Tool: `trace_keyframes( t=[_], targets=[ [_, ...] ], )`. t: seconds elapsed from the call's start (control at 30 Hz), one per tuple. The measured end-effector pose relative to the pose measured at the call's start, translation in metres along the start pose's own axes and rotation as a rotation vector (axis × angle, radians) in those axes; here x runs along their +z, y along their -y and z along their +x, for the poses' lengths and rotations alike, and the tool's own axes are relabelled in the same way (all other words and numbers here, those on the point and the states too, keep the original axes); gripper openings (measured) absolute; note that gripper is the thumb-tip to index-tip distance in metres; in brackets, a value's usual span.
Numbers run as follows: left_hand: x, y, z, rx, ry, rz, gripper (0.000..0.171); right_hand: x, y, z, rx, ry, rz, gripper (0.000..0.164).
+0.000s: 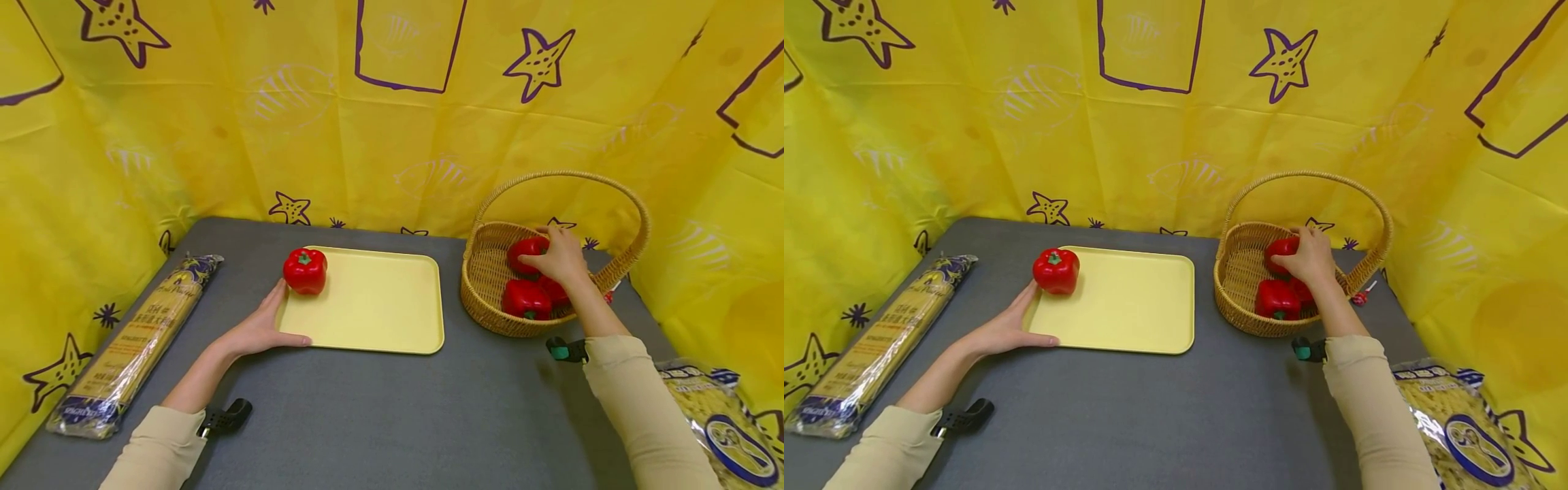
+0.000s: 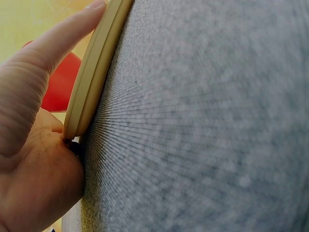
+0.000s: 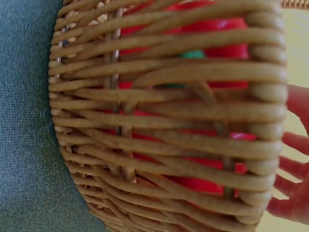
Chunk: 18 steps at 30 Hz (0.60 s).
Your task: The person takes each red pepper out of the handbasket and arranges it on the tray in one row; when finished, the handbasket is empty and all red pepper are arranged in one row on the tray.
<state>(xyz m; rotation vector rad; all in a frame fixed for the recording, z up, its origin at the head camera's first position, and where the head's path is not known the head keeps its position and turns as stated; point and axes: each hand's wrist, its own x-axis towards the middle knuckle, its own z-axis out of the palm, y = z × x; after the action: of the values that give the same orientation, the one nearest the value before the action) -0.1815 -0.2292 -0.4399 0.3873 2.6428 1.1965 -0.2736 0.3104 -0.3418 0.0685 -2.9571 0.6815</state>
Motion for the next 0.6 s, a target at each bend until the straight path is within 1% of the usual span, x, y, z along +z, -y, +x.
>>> trace_keyframes(
  t=[0.3,0.6],
  targets=[
    [0.0,0.001,0.001,-0.018,0.009,0.002,0.129,0.003,-0.01,0.007,-0.003,0.073,0.001,0.082],
    [0.001,0.001,0.001,0.004,-0.003,0.008,0.13,0.002,-0.01,0.008,0.001,0.128,-0.032,0.081]
  ],
)
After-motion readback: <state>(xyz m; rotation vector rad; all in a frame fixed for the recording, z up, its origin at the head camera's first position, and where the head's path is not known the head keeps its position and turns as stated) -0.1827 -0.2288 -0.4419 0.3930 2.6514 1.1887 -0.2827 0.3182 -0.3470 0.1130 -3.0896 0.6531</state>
